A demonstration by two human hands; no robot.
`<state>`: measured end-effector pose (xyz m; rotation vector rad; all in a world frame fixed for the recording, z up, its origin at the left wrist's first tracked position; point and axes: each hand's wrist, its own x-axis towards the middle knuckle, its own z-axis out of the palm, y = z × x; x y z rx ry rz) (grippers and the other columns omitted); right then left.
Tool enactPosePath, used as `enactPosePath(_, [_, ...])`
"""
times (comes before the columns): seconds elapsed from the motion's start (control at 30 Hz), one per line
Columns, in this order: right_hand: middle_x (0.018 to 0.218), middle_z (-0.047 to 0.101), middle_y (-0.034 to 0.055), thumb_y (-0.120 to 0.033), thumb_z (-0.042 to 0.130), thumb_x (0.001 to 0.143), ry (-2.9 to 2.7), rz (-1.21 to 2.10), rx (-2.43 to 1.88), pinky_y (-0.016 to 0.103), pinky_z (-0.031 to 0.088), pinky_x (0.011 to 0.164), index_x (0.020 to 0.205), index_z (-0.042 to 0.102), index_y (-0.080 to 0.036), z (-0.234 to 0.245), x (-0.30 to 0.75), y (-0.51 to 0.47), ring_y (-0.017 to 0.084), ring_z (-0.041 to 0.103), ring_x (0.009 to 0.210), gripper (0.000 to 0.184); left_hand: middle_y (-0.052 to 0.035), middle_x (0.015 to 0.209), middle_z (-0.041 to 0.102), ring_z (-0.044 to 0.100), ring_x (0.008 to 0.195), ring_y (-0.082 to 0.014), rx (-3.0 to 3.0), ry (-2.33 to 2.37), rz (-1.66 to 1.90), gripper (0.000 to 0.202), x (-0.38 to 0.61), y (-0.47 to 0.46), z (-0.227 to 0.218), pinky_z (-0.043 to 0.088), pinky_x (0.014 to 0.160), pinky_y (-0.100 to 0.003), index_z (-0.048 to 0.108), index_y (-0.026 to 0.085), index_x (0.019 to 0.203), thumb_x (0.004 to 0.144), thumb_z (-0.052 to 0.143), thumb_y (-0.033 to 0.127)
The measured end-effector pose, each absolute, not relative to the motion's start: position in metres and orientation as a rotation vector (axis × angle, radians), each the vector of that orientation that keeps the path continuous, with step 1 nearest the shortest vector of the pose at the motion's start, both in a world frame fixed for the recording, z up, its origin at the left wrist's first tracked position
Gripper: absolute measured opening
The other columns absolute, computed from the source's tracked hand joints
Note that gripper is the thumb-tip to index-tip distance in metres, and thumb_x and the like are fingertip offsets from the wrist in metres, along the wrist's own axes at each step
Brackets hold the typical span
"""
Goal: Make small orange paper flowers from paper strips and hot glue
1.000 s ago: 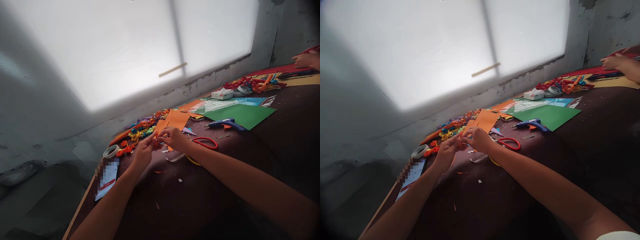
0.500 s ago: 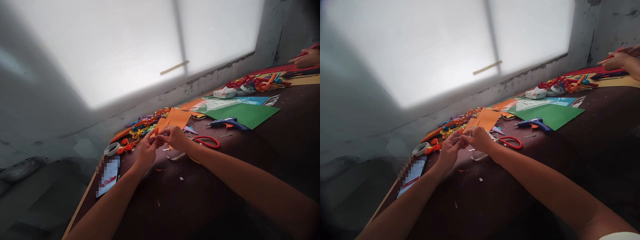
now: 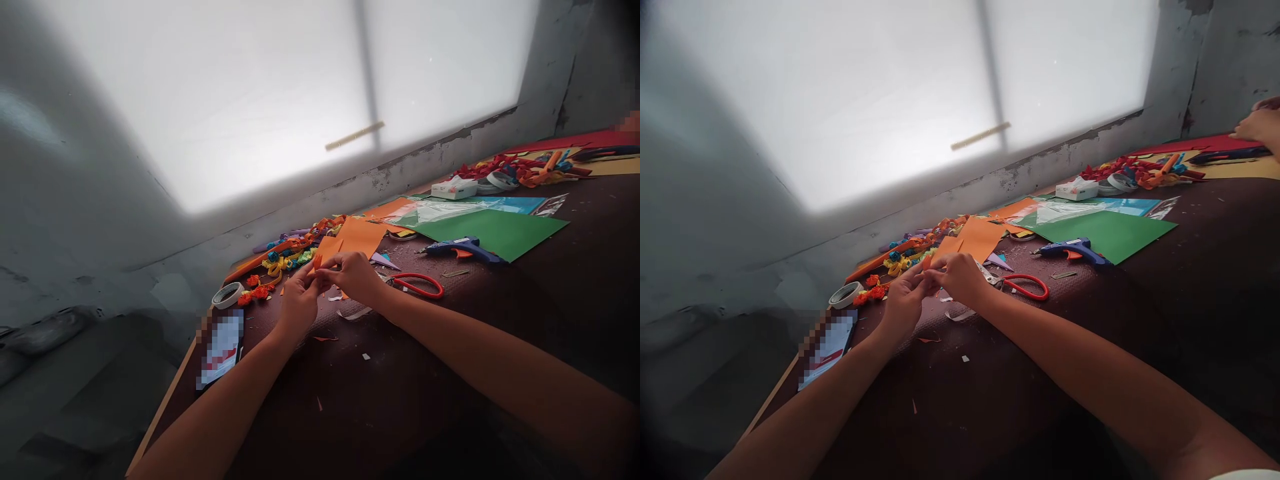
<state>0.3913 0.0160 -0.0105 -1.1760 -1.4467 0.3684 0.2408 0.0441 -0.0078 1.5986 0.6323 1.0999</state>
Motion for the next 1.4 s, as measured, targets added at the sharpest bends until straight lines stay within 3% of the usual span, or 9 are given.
enactPosePath(0.17, [0.07, 0.076, 0.0067, -0.035, 0.077, 0.077, -1.369, 0.504, -1.184, 0.025, 0.046, 0.059, 0.075, 0.081, -0.014, -0.013, 0.401, 0.023, 0.019, 0.068, 0.068, 0.022, -0.0051, 0.088, 0.078, 0.072, 0.077, -0.0197, 1.573, 0.615, 1.103, 0.061, 0.24, 0.043, -0.006, 0.057, 0.078, -0.037, 0.066, 0.018, 0.129, 0.075, 0.084, 0.04])
enactPosePath(0.33, [0.076, 0.076, 0.0052, -0.041, 0.071, 0.08, -1.419, 0.61, -1.083, 0.024, 0.048, 0.061, 0.089, 0.082, -0.012, -0.01, 0.406, 0.021, 0.017, 0.066, 0.069, 0.032, -0.0035, 0.083, 0.076, 0.07, 0.071, -0.0171, 1.51, 0.542, 1.054, 0.054, 0.24, 0.04, 0.0, 0.056, 0.074, -0.034, 0.068, 0.018, 0.121, 0.074, 0.085, 0.039])
enactPosePath(0.63, [0.09, 0.073, 0.0073, -0.034, 0.068, 0.084, -1.471, 0.45, -1.123, 0.028, 0.046, 0.075, 0.084, 0.082, -0.017, -0.008, 0.404, 0.017, 0.018, 0.064, 0.08, 0.022, -0.0023, 0.085, 0.076, 0.072, 0.072, -0.0176, 1.438, 0.559, 1.047, 0.05, 0.238, 0.04, 0.002, 0.055, 0.073, -0.033, 0.057, 0.022, 0.113, 0.073, 0.085, 0.032])
enactPosePath(0.93, [0.085, 0.073, 0.0069, -0.034, 0.071, 0.082, -1.482, 0.469, -1.191, 0.026, 0.046, 0.068, 0.077, 0.083, -0.018, -0.009, 0.4, 0.019, 0.018, 0.065, 0.076, 0.021, -0.0005, 0.079, 0.074, 0.07, 0.066, -0.0167, 1.488, 0.641, 1.154, 0.044, 0.242, 0.044, -0.006, 0.055, 0.071, -0.033, 0.06, 0.02, 0.109, 0.075, 0.083, 0.037])
enactPosePath(1.2, [0.076, 0.075, 0.0056, -0.033, 0.072, 0.08, -1.427, 0.537, -1.219, 0.025, 0.045, 0.062, 0.075, 0.081, -0.014, -0.009, 0.4, 0.023, 0.019, 0.067, 0.074, 0.021, -0.0044, 0.083, 0.076, 0.073, 0.071, -0.0192, 1.507, 0.671, 1.136, 0.044, 0.242, 0.043, -0.005, 0.057, 0.071, -0.033, 0.058, 0.017, 0.109, 0.076, 0.08, 0.035])
enactPosePath(1.3, [0.075, 0.075, 0.0047, -0.036, 0.072, 0.08, -1.37, 0.531, -1.262, 0.024, 0.044, 0.059, 0.084, 0.082, -0.015, -0.007, 0.398, 0.019, 0.017, 0.066, 0.069, 0.024, -0.0042, 0.081, 0.075, 0.073, 0.072, -0.0183, 1.526, 0.686, 1.155, 0.042, 0.241, 0.044, -0.005, 0.057, 0.069, -0.031, 0.057, 0.017, 0.113, 0.078, 0.076, 0.032])
enactPosePath(1.4, [0.071, 0.074, 0.0044, -0.04, 0.072, 0.079, -1.326, 0.503, -1.323, 0.024, 0.04, 0.056, 0.082, 0.08, -0.015, -0.003, 0.396, 0.012, 0.016, 0.064, 0.066, 0.027, -0.0013, 0.078, 0.074, 0.07, 0.067, -0.0154, 1.553, 0.708, 1.191, 0.045, 0.241, 0.044, -0.006, 0.057, 0.067, -0.029, 0.056, 0.018, 0.122, 0.08, 0.072, 0.026])
